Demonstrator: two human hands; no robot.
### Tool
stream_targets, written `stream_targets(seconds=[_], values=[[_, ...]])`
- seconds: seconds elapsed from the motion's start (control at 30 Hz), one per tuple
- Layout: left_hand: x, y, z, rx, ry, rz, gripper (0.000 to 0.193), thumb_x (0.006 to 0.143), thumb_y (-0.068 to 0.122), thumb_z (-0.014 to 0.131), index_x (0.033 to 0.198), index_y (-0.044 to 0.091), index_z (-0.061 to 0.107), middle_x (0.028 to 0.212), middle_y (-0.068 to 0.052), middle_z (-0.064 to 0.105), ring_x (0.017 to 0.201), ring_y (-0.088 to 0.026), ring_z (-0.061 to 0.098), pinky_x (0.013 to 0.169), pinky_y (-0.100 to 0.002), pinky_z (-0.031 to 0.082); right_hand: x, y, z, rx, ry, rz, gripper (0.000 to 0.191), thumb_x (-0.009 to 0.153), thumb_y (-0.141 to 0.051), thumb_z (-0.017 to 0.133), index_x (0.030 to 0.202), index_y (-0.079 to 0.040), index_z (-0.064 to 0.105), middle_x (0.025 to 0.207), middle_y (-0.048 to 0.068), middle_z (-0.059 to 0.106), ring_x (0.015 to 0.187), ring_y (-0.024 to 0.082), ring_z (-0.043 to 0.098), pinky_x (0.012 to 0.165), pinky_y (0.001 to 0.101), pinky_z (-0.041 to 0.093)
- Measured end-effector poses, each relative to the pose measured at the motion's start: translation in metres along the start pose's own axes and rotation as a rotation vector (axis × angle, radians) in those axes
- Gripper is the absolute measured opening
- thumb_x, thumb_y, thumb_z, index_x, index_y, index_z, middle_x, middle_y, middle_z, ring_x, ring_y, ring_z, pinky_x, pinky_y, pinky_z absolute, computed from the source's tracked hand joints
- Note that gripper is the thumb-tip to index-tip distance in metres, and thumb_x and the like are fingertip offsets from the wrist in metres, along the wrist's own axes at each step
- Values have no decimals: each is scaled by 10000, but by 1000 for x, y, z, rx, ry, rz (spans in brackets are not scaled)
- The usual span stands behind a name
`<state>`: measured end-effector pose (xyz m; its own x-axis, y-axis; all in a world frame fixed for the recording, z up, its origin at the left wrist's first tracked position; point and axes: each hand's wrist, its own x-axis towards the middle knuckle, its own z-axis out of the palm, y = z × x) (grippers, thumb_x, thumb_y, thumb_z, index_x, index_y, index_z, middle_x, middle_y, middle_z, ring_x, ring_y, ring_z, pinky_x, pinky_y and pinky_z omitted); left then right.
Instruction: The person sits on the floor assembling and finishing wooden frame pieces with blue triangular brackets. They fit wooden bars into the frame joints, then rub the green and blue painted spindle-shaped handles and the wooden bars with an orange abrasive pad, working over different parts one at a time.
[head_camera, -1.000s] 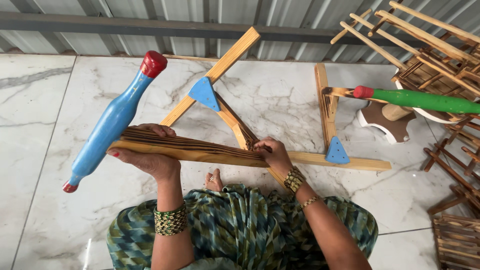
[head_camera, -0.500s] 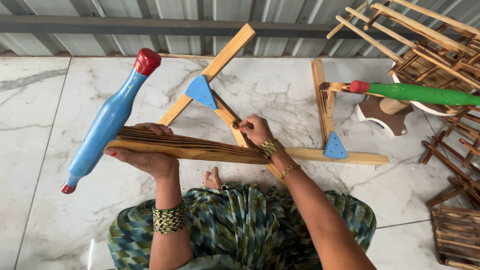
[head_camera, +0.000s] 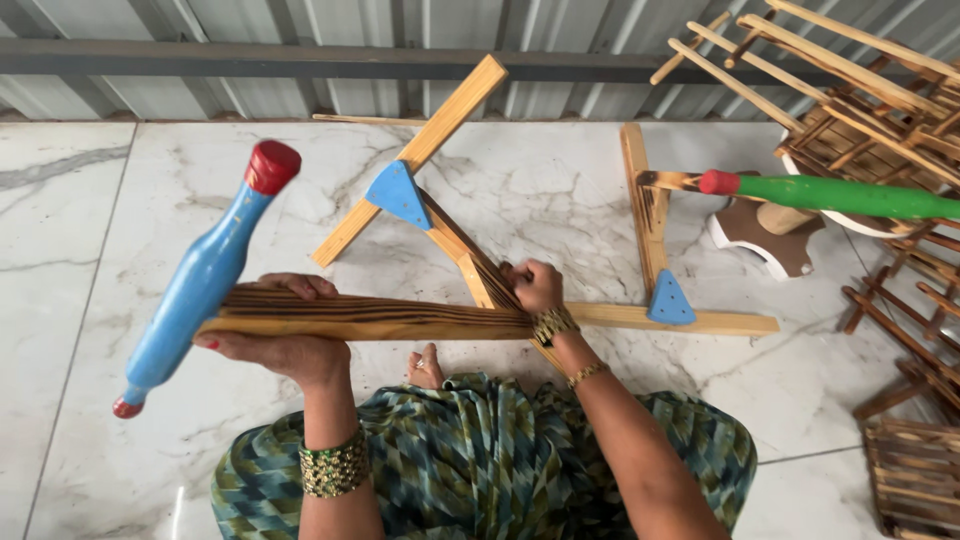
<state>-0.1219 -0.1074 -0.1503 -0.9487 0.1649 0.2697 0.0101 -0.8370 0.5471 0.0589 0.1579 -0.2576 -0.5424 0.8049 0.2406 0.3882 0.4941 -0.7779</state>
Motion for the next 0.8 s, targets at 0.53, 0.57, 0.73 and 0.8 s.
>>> stream_targets(seconds=[0.53, 0.57, 0.73, 0.8], values=[[-7, -3, 6, 29, 32, -21, 945, 833, 928, 263, 1087, 50, 506, 742, -119, 530, 669, -253, 537, 667, -399, 491, 27, -8, -9, 93, -291, -224, 98, 825, 25, 713, 900, -36, 723, 931, 67, 752, 848, 122, 732, 744, 286, 593], [-6, -3, 7, 3, 38, -36, 932, 832, 921, 265, 1093, 60, 508, 730, -121, 533, 655, -251, 539, 668, -395, 487, 13, 8, -25, 37, -301, -264, 116, 830, 44, 687, 905, -37, 721, 926, 64, 748, 841, 120, 722, 740, 292, 584], [-3, 0, 15, 55, 24, 35, 931, 864, 911, 301, 1265, 82, 445, 768, -127, 531, 675, -260, 536, 649, -397, 499, -56, 59, -75, -4, -350, 5, 54, 827, -39, 752, 825, -33, 698, 781, 56, 703, 701, 164, 661, 669, 302, 530], [-3, 2, 17, 84, 32, 53, 947, 858, 900, 314, 1376, 113, 403, 777, -126, 528, 680, -260, 533, 653, -404, 501, -64, 62, -77, 85, -352, 29, 73, 794, -32, 737, 845, -43, 686, 814, 18, 724, 727, 139, 673, 682, 279, 540]])
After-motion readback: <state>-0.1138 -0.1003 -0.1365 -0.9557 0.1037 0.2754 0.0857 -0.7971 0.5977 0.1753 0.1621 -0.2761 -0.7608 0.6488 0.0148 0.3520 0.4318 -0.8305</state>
